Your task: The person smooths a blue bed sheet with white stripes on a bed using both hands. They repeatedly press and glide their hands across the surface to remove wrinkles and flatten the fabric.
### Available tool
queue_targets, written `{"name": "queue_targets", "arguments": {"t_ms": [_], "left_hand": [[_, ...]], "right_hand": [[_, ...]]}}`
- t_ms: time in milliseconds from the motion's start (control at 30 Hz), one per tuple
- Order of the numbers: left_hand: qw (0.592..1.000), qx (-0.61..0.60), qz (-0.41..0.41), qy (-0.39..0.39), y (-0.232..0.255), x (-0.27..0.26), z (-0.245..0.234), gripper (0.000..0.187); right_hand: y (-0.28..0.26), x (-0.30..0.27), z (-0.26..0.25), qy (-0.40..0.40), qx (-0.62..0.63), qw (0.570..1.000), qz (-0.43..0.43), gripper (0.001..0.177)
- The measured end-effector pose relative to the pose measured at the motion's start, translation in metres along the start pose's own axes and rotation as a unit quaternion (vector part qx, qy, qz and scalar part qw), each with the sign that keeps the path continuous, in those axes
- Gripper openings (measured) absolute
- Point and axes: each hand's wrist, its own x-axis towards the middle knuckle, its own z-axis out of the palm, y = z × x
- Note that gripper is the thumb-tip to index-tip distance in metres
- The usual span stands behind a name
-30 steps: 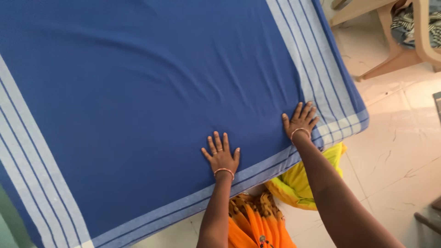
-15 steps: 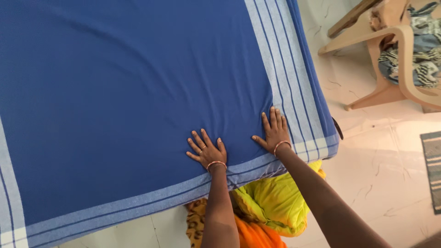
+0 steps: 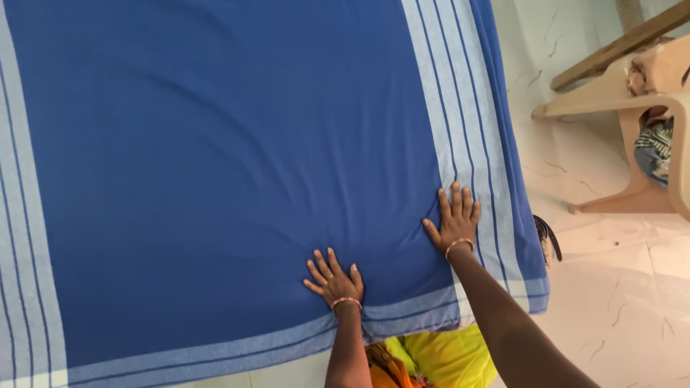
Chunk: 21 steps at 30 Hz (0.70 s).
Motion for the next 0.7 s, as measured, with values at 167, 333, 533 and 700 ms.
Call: {"name": "queue_targets", "arguments": {"t_ms": [167, 333, 533, 700], "left_hand": [[0.998, 0.024, -0.02, -0.06, 0.01, 0.005, -0.011, 0.082], [1.0, 0.014, -0.006, 0.008, 0.011, -0.006, -0.02, 0.08], [0.993, -0.029, -0.091, 0.065, 0.037, -0.028, -0.035, 0.069], [0.971, -0.024, -0.206, 0.118, 0.136, -0.072, -0.005, 0.073]], "right_hand": [[0.002, 0.008, 0.009, 0.023, 0.016, 1.0, -0.002, 0.088], [0.007, 0.004, 0.032, 0.046, 0.071, 0.996, -0.016, 0.087], [0.013, 0.01, 0.034, 0.037, 0.064, 0.997, -0.036, 0.089], [-0.001, 0.014, 0.01, 0.001, 0.043, 0.998, -0.046, 0.09]]}}
